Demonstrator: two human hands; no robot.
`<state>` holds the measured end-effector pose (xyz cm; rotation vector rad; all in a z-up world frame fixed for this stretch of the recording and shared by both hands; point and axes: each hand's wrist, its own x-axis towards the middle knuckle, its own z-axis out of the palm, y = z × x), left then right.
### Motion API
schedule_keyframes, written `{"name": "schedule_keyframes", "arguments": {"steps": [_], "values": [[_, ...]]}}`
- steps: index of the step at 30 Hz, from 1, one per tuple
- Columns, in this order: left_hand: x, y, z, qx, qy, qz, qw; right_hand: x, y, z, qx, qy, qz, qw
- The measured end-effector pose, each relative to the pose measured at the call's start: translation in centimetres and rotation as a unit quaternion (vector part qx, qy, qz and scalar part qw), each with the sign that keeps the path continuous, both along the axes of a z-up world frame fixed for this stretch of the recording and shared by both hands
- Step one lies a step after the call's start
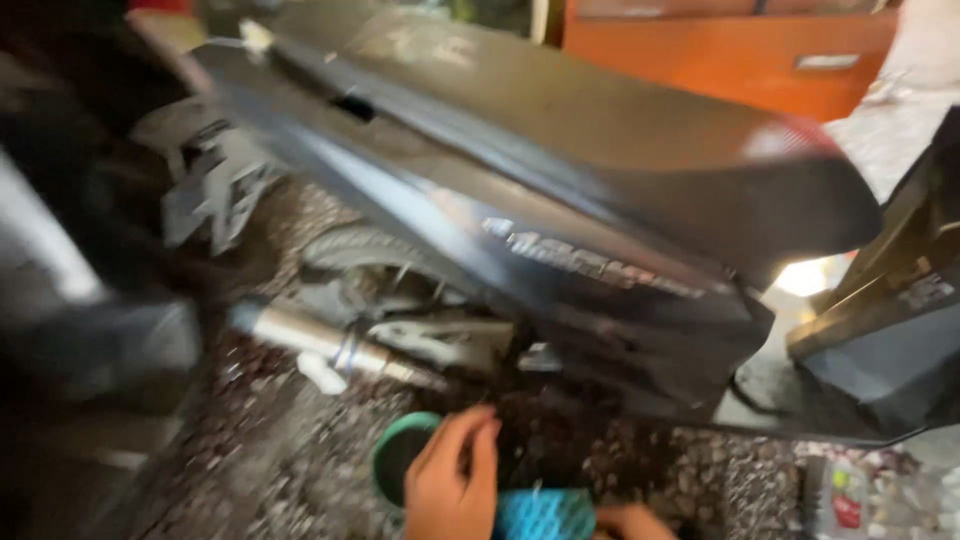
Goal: The person cleans a perforated metal plate with a dark cloth, wiping both sides thoroughly. They then handle small metal bolts and washers, picking them up and manipulating them with their hands.
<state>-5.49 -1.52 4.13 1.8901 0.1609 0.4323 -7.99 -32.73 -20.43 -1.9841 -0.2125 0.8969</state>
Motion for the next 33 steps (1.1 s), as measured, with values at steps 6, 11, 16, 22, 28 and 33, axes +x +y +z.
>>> {"name": "schedule_keyframes", "arguments": {"steps": [6, 11, 16, 22, 28, 33], "values": [[-0.3, 0.0, 3.2, 0.037, -0.034, -0.051, 0.997, 2.7, 3.2, 10.3, 0.007, -0.026, -0.074, 0.997], [0.0, 0.2, 1.5, 0.089, -0.078, -0.042, 0.992, 4.9, 2.5, 14.1, 0.103, -0.141, -0.182, 0.968], [1.3, -0.2, 2.7, 0.012, -0.004, 0.032, 0.999, 7.3, 4.2, 21.2, 0.168, -0.279, -0.237, 0.915], [2.1, -3.1, 6.6, -0.044, -0.139, -0.040, 0.989, 6.6, 7.6, 24.5, 0.107, -0.423, -0.268, 0.859], [2.9, -2.8, 0.3, -0.579, -0.013, -0.298, 0.759, 3.1, 9.2, 23.0, 0.081, -0.571, -0.069, 0.814], [2.5, -0.5, 1.7, -0.516, -0.025, -0.379, 0.768, 1.3, 9.3, 17.3, 0.094, -0.569, -0.041, 0.816]]}}
